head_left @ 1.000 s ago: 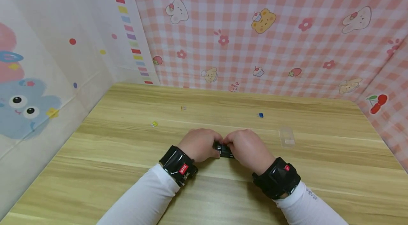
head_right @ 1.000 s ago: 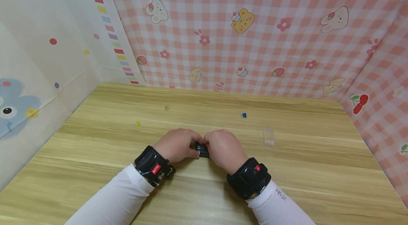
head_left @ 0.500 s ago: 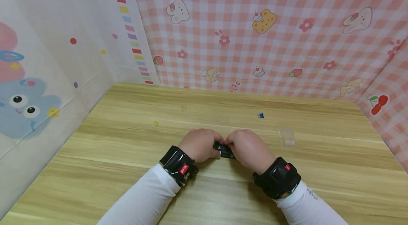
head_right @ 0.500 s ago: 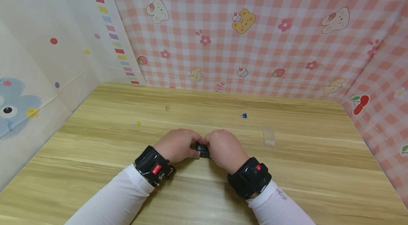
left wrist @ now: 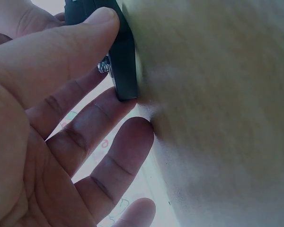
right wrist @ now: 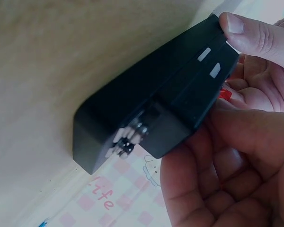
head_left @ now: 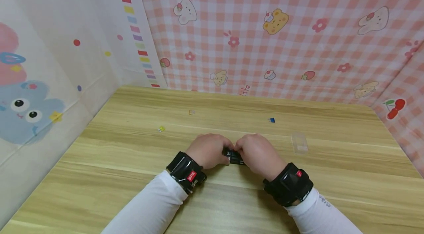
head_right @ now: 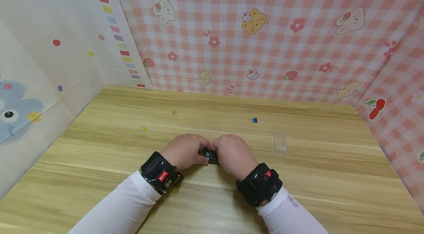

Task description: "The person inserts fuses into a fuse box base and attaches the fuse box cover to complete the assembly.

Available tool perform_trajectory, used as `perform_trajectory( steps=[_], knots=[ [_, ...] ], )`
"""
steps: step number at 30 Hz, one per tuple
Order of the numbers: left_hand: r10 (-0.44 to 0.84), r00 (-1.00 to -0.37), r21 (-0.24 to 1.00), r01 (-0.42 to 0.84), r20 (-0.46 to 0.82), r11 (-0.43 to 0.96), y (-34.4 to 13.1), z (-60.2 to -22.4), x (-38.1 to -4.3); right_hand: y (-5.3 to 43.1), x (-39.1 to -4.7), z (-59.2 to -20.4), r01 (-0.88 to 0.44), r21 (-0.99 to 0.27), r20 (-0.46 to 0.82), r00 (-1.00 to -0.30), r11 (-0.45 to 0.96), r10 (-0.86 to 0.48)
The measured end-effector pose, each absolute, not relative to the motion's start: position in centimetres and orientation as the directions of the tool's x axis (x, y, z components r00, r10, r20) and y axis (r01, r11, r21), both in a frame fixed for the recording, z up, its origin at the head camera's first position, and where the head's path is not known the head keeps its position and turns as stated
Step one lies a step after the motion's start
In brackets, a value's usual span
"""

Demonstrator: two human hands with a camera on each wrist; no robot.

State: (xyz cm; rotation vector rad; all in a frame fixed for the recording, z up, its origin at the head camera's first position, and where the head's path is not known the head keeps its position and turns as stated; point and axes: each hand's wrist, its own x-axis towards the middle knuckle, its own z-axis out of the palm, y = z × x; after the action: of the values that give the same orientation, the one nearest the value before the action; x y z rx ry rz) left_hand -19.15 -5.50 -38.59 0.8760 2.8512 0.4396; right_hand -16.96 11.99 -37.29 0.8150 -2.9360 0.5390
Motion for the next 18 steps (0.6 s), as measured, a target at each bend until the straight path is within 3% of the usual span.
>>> perform_trajectory(
  steps=[18],
  knots=[
    [0.562, -0.827, 0.313, 0.526, -0.029, 0.791, -5.44, -38.66, -19.13, 11.74, -16.96, -37.18, -0.494, -0.297, 0.122, -0.868, 0.817, -0.481]
  ],
)
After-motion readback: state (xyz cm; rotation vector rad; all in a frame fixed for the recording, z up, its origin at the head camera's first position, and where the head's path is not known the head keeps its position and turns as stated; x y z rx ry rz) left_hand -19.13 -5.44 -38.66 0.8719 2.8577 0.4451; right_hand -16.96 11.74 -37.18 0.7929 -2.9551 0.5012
